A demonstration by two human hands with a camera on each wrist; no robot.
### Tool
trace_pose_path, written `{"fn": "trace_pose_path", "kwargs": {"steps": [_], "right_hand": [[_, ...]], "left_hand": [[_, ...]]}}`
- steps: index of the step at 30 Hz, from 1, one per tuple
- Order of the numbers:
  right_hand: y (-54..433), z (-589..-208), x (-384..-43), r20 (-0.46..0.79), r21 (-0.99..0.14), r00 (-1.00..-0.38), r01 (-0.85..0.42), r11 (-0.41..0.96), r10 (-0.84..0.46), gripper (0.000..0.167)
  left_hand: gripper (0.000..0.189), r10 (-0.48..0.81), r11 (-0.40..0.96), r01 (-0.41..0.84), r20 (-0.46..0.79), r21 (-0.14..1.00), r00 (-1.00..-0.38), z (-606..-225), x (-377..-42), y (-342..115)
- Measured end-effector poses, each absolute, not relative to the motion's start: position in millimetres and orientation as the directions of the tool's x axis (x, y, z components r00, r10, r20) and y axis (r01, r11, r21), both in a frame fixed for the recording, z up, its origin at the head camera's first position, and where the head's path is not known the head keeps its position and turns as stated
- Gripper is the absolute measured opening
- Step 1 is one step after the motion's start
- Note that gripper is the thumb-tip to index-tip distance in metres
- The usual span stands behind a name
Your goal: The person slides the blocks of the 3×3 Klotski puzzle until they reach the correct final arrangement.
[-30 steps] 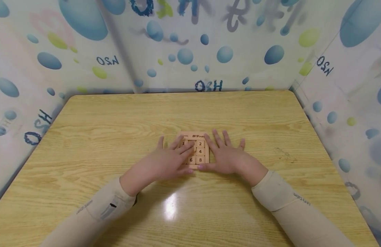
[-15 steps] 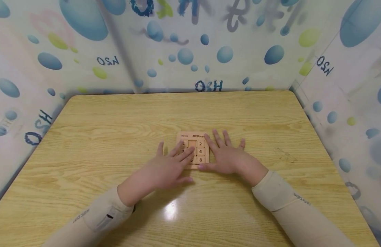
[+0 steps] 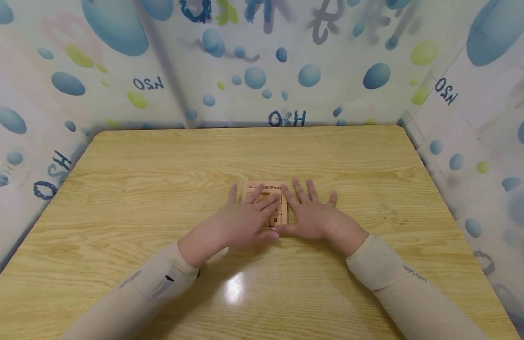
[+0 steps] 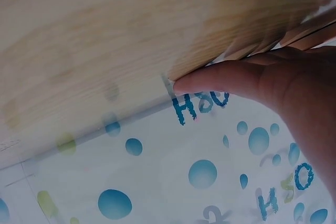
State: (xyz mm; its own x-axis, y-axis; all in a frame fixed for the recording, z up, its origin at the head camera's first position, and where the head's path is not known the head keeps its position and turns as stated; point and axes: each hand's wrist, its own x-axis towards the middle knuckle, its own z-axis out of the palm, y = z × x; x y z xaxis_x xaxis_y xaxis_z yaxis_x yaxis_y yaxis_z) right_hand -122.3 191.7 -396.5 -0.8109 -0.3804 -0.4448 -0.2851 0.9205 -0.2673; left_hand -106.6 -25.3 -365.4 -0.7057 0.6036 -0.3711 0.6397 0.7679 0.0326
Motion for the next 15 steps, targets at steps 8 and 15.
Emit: {"fn": "trace_pose_path", "kwargs": {"steps": [8,15], "right_hand": [[192.8,-396.9,-122.7,-0.444,-0.269,-0.808,-0.292,0.918,-0.387,0.117],[192.9,-398.2,-123.2,-0.446,-0.265,-0.808,-0.292,0.919,-0.385,0.118]], "left_hand": [[0.083,0.608,0.759,0.651,-0.378,0.019,-0.698,-368.2,-114.7,-19.7],[0.084,0.598,0.769,0.638,-0.399,0.043,-0.695,-367.0,-116.8,-21.1]]}}
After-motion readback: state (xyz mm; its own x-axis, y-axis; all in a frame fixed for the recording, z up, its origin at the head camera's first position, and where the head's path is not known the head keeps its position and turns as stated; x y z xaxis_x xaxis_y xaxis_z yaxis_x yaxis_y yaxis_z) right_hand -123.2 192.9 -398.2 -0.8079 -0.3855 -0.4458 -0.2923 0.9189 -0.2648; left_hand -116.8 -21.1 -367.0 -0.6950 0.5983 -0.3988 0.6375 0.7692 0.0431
